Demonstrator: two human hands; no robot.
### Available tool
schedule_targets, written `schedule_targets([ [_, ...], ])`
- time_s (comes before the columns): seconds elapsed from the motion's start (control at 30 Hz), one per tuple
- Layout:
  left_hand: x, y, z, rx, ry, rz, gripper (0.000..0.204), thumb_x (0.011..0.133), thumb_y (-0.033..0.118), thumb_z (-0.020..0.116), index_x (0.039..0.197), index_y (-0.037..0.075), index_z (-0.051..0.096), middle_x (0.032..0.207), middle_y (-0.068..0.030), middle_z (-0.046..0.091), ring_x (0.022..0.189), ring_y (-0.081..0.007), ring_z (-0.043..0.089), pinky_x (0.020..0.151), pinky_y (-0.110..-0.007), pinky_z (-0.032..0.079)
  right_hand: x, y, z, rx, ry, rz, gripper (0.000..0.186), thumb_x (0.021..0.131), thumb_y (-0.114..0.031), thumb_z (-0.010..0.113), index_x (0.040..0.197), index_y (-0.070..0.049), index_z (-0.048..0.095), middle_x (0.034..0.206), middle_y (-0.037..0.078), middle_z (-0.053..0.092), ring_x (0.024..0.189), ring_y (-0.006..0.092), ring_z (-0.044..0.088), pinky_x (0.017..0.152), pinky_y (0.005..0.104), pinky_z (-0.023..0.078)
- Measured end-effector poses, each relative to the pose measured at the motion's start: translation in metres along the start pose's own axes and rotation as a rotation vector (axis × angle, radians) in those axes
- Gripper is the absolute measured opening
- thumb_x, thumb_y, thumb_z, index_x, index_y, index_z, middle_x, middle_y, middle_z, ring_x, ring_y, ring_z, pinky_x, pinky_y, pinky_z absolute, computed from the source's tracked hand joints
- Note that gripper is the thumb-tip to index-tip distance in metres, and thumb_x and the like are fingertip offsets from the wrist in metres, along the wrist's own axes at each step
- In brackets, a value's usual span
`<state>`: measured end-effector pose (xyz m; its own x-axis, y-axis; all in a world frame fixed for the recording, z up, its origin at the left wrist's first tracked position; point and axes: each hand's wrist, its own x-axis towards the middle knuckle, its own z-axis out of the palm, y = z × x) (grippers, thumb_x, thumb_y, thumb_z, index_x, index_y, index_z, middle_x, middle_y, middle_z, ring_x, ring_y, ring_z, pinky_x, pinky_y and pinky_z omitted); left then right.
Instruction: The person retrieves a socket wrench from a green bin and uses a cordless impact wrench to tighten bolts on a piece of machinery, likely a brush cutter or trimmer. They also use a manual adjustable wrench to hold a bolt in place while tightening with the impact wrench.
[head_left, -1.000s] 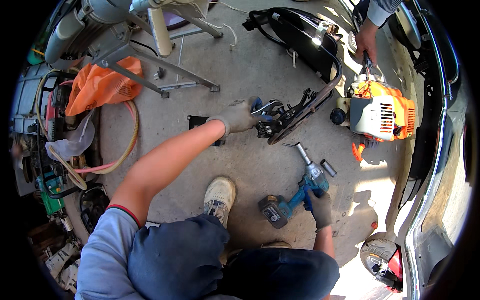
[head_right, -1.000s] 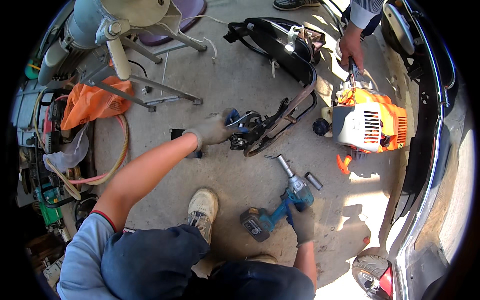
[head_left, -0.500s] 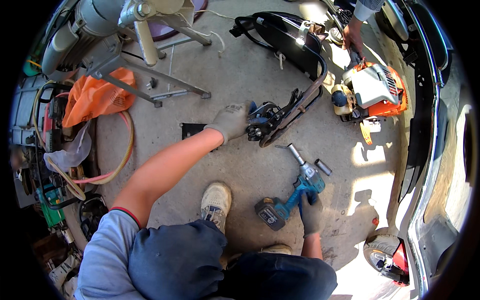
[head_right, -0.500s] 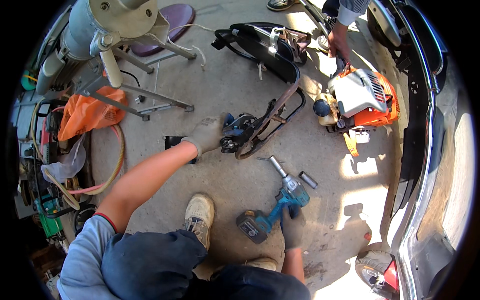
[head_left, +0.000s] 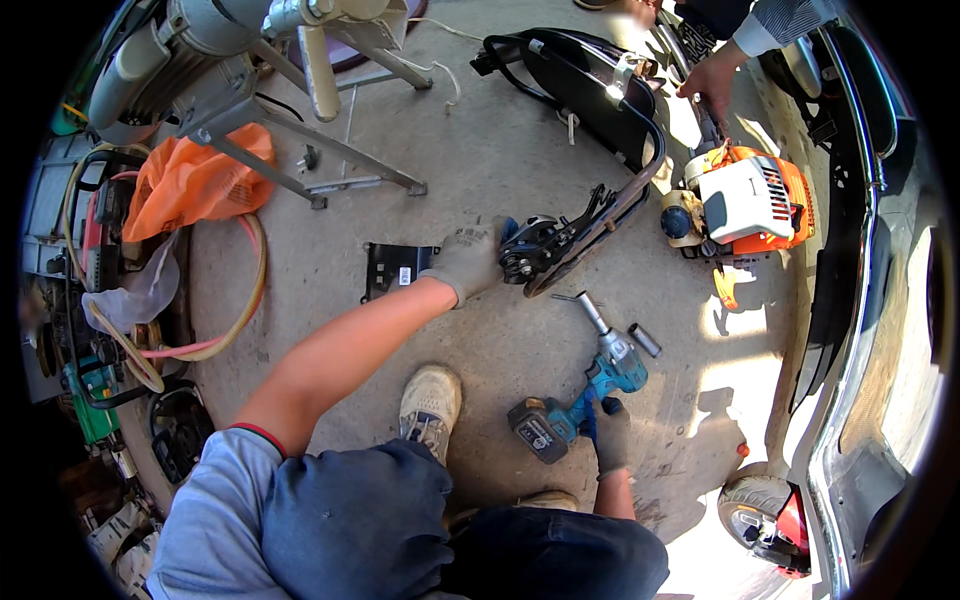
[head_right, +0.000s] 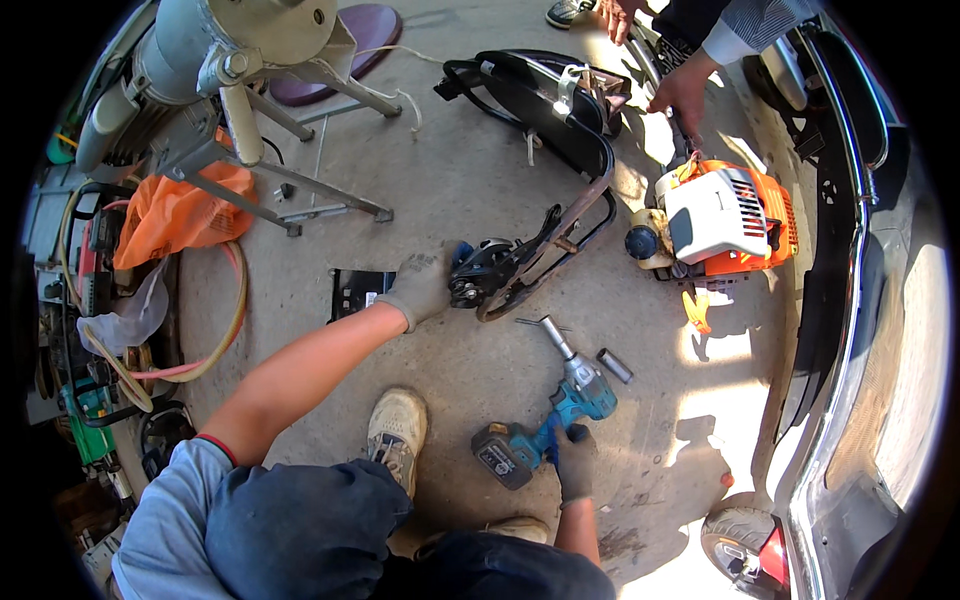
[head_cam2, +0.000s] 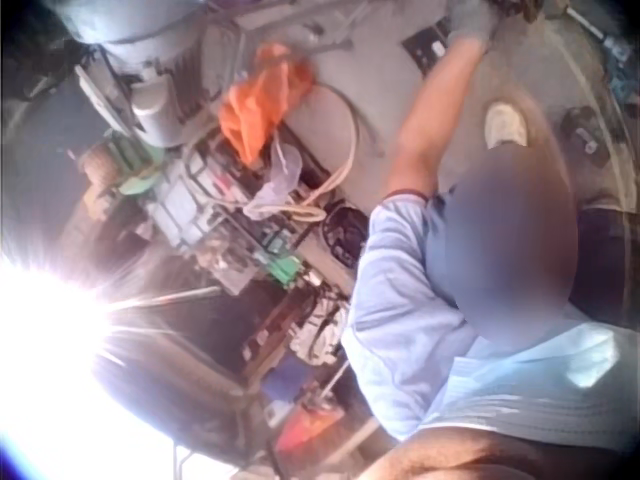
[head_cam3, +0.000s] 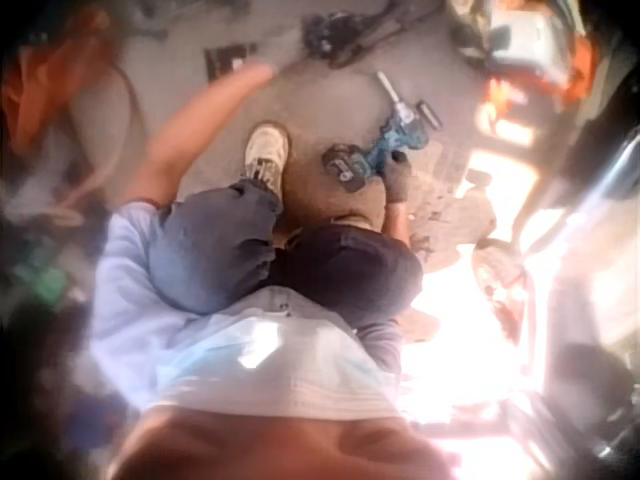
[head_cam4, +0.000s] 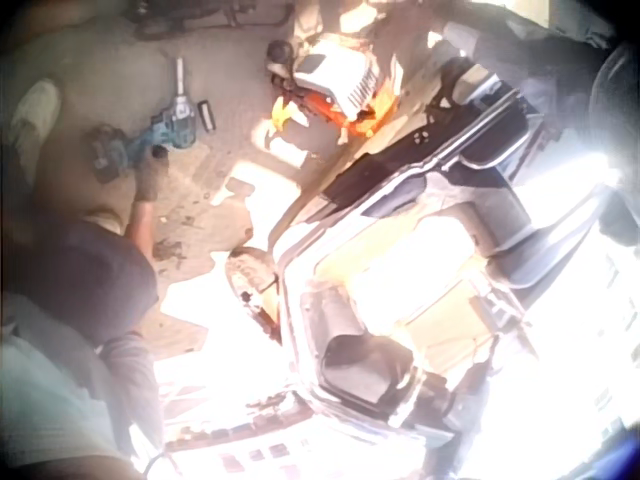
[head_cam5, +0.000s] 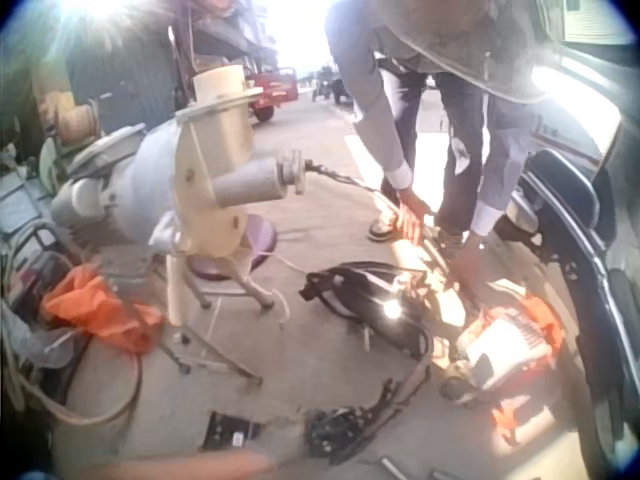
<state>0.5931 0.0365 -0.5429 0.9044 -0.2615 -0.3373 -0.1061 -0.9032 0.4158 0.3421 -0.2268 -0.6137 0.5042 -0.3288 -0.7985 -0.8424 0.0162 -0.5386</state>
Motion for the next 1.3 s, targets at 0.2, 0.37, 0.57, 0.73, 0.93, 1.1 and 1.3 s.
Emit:
schedule_targets([
  [0.2,-0.002,0.003,0.005,0.015,0.025,0.09,0.044,0.078,0.011,0.065,0.121,0.01,0.056,0.108,-0.0176,0.066,0.101,-0.0345,0.064,0.087,-0.045,0.051,0.011,-0.001,0.028,0.329,0.042,-0.118,0.027,0.083,-0.013,0.074,0.104,-0.001,0.064,0.087,0.004,0.064,0.069,0.014,0.06,0.063,0.0288,0.05],
  [0.37,0.003,-0.003,0.009,-0.03,-0.016,-0.034,0.043,0.08,0.01,0.063,0.122,0.011,0.055,0.105,-0.018,0.067,0.099,-0.0348,0.065,0.085,-0.046,0.051,-0.001,-0.011,0.029,0.708,-0.13,0.0,0.031,0.082,-0.002,0.068,0.111,-0.002,0.059,0.081,0.006,0.06,0.065,0.0196,0.061,0.06,0.0341,0.053],
  [0.57,0.007,-0.001,0.006,0.004,-0.093,-0.01,0.051,0.075,0.015,0.072,0.122,0.009,0.053,0.101,-0.0206,0.066,0.098,-0.0383,0.063,0.085,-0.047,0.049,-0.025,-0.032,0.018,0.883,-0.262,-0.154,0.027,0.091,-0.02,0.064,0.111,-0.003,0.055,0.078,0.007,0.059,0.06,0.0198,0.059,0.057,0.0342,0.052],
  [0.73,0.003,0.002,0.007,0.02,-0.081,-0.001,0.059,0.075,0.018,0.072,0.128,0.008,0.05,0.106,-0.0222,0.065,0.101,-0.0394,0.062,0.088,-0.048,0.047,-0.015,-0.059,0.011,0.936,-0.337,-0.13,0.037,0.095,-0.034,0.06,0.115,-0.003,0.054,0.079,0.009,0.06,0.06,0.0206,0.059,0.058,0.036,0.052],
  [0.93,-0.005,-0.012,0.027,0.069,0.097,0.041,0.056,0.074,0.007,0.066,0.127,0.001,0.048,0.104,-0.0189,0.066,0.099,-0.0381,0.064,0.083,-0.048,0.049,-0.018,-0.096,0.027,0.876,-0.303,-0.199,0.029,0.092,-0.017,0.064,0.114,0.0,0.057,0.08,0.012,0.063,0.06,0.0216,0.062,0.055,0.0353,0.053],
  [1.1,-0.003,-0.001,0.019,0.101,0.02,0.02,0.055,0.074,0.01,0.067,0.125,0.002,0.048,0.105,-0.0202,0.066,0.098,-0.0376,0.065,0.083,-0.047,0.05,-0.019,-0.105,0.034,0.819,-0.241,-0.246,0.025,0.092,-0.014,0.065,0.11,0.002,0.059,0.082,0.012,0.064,0.059,0.0201,0.062,0.051,0.0324,0.054],
  [1.3,0.0,-0.002,0.012,0.106,0.016,0.034,0.04,0.076,0.009,0.065,0.113,0.003,0.051,0.097,-0.0189,0.067,0.092,-0.0373,0.066,0.077,-0.048,0.052,-0.02,-0.109,0.037,0.741,-0.205,-0.256,0.026,0.091,-0.014,0.065,0.111,0.003,0.06,0.082,0.011,0.064,0.059,0.0188,0.062,0.051,0.0318,0.054],
])
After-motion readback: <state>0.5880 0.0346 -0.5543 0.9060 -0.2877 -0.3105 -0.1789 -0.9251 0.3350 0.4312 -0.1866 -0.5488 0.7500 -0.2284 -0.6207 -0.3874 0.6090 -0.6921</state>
